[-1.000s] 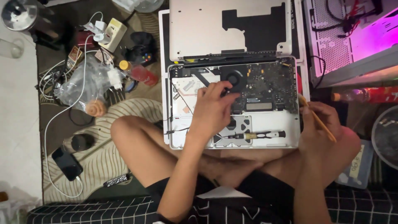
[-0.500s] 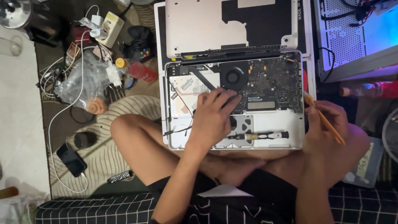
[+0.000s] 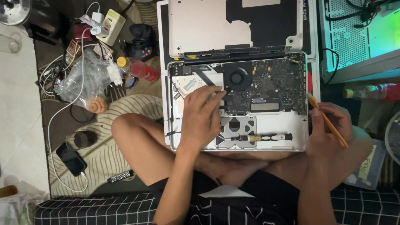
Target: Repairing a laptop by connecting and disconnecting internal components and cables using a spudger and fingers.
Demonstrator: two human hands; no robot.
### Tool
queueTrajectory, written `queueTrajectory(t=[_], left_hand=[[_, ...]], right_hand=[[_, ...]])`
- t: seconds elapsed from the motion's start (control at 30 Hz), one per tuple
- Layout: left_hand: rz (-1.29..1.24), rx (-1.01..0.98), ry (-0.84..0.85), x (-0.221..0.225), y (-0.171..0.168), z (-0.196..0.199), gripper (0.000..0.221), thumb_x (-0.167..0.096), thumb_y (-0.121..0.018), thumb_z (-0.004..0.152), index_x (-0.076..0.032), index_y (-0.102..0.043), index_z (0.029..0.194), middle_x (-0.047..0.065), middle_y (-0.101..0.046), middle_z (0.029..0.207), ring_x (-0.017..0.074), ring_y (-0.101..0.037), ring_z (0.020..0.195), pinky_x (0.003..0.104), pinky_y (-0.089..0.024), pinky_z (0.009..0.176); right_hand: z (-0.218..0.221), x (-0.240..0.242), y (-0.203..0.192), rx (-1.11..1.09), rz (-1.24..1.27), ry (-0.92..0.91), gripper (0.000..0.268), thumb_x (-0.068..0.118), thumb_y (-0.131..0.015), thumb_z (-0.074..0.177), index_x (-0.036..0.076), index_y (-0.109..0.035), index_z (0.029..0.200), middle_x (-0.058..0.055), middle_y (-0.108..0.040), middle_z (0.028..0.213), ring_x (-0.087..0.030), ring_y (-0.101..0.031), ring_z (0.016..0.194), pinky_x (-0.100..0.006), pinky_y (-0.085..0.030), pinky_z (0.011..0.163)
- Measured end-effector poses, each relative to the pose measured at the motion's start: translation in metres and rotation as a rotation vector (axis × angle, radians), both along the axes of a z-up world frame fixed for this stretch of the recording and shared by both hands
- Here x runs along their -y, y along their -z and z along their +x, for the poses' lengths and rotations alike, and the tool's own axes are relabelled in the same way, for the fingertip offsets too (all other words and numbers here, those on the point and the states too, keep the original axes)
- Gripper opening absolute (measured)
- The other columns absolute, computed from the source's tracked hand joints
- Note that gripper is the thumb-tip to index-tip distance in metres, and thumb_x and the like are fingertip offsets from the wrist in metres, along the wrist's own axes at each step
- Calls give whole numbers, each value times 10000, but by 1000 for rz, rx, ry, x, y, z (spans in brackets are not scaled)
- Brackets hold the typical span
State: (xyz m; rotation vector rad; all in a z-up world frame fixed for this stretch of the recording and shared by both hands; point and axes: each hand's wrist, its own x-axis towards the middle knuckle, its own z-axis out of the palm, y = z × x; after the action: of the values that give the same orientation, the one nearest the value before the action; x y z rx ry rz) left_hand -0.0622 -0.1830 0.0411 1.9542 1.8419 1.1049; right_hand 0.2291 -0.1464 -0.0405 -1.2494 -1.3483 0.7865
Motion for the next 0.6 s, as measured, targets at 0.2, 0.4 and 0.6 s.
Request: queueTrajectory(t=[0.2, 0.4, 0.6], left_hand=[[5, 5, -19, 3, 13, -1, 266, 12, -667, 872, -36, -717, 1128, 57, -632, 1239, 258, -580, 1206, 419, -396, 1079], [-15, 25, 11, 11, -10, 6, 253, -103, -697, 902, -28, -711, 1143, 105, -617, 1287, 267, -606, 1188, 439, -421, 1053], [-292, 578, 337, 36, -39, 29, 507, -219, -856, 736, -52, -705, 1191, 49, -721, 986, 174, -654, 850, 310, -551, 792]], right_hand=[[-2, 0, -4, -32, 39, -18, 226, -153, -586, 1081, -27, -404, 1124, -219, -544, 1306, -249, -586, 1086, -343, -548, 999], [-18, 15, -56, 504, 174, -56, 216, -246, -645, 914, -142, -642, 1103, -262, -643, 1273, -377, -606, 1137, -419, -480, 973], [-40, 33, -97, 787, 222, -233, 413, -9, -794, 666, 98, -805, 1065, -57, -683, 1118, -253, -575, 997, -390, -434, 899]])
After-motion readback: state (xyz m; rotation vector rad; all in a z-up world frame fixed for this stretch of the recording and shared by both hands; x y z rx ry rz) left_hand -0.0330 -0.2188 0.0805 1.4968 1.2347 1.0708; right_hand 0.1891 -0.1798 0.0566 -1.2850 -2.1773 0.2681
